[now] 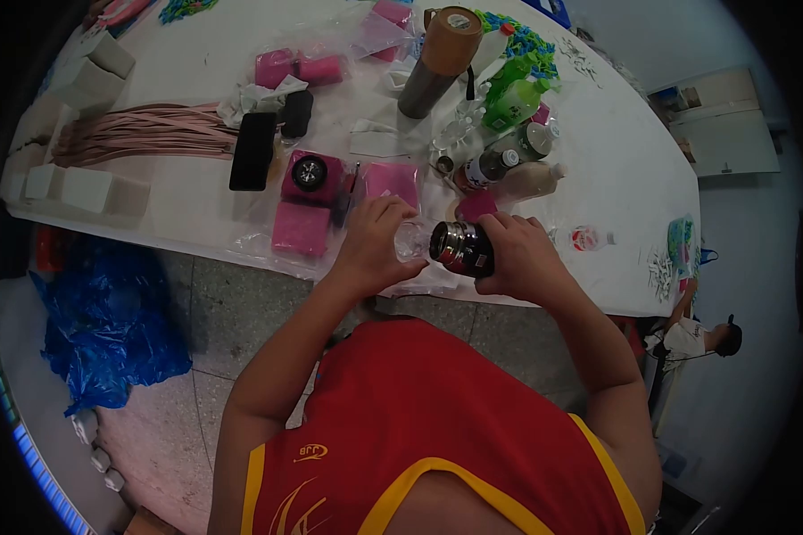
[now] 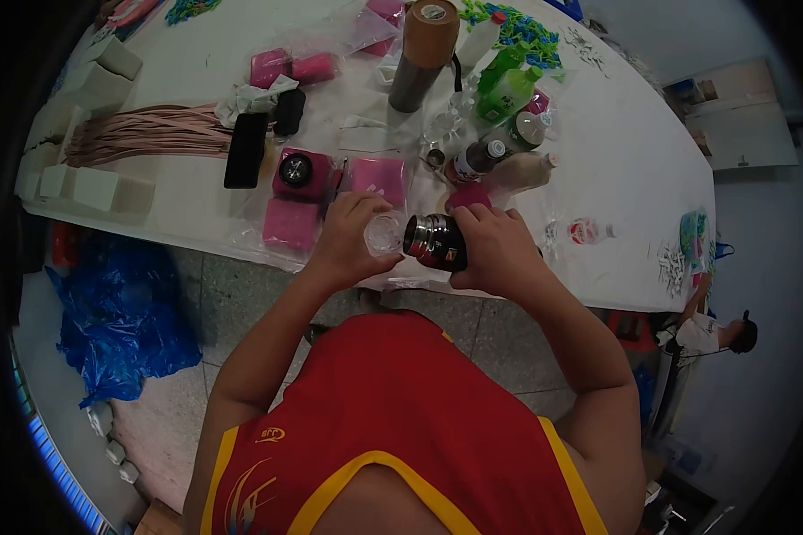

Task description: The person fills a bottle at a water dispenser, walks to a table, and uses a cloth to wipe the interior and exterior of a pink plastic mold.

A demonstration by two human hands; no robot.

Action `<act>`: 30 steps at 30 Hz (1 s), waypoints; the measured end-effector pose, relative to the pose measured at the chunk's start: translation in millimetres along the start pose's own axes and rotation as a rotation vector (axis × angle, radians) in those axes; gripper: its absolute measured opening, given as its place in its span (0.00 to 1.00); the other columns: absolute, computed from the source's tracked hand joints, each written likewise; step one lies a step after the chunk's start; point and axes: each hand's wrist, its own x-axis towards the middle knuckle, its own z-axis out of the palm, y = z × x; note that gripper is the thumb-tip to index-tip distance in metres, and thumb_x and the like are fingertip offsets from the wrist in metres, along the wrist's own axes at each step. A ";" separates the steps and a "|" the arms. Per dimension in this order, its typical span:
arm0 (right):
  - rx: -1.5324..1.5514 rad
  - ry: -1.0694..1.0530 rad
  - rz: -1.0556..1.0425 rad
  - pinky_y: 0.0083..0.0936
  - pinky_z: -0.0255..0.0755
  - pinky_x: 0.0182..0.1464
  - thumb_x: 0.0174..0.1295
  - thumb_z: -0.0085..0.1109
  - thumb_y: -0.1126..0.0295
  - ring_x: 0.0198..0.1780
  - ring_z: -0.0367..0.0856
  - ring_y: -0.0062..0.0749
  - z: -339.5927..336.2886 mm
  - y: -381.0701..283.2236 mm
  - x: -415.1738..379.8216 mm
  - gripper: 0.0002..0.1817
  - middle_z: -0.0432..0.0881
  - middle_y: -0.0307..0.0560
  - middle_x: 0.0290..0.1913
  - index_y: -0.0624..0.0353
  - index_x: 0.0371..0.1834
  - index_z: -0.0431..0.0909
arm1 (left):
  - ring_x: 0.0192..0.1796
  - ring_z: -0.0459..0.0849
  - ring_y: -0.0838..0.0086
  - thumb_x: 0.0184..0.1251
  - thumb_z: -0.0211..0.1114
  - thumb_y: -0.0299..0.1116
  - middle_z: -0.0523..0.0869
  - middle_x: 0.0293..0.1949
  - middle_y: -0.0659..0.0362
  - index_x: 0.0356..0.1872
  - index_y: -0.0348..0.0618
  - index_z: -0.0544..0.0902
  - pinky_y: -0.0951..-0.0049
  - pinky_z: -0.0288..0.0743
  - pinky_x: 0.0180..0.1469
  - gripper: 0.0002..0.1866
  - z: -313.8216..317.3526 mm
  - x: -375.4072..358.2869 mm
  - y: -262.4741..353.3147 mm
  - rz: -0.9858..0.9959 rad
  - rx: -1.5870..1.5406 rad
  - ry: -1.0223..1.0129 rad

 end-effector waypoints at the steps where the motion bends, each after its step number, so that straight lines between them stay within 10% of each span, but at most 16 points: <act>1: 0.002 -0.001 0.001 0.39 0.69 0.53 0.30 0.76 0.62 0.50 0.80 0.48 0.6 1.8 1.1 0.39 0.79 0.50 0.47 0.56 0.53 0.72 | 0.59 0.73 0.57 0.35 0.80 0.36 0.77 0.51 0.54 0.48 0.43 0.77 0.59 0.65 0.62 0.33 0.0 1.6 -0.1 0.000 0.000 -0.002; 16: 0.397 0.234 0.068 0.40 0.72 0.54 0.31 0.78 0.65 0.51 0.79 0.52 38.0 31.8 27.0 0.42 0.81 0.54 0.49 0.56 0.56 0.71 | 0.56 0.74 0.56 0.35 0.80 0.37 0.78 0.49 0.54 0.48 0.42 0.78 0.58 0.66 0.60 0.33 2.8 48.7 -25.0 -0.040 0.015 0.054; 30: 0.933 0.602 0.059 0.29 0.75 0.56 0.39 0.81 0.72 0.54 0.80 0.32 31.1 54.6 35.0 0.42 0.80 0.47 0.52 0.59 0.59 0.67 | 0.55 0.75 0.55 0.34 0.81 0.39 0.79 0.50 0.52 0.50 0.41 0.78 0.57 0.68 0.59 0.35 24.4 62.0 -66.3 -0.120 0.098 0.078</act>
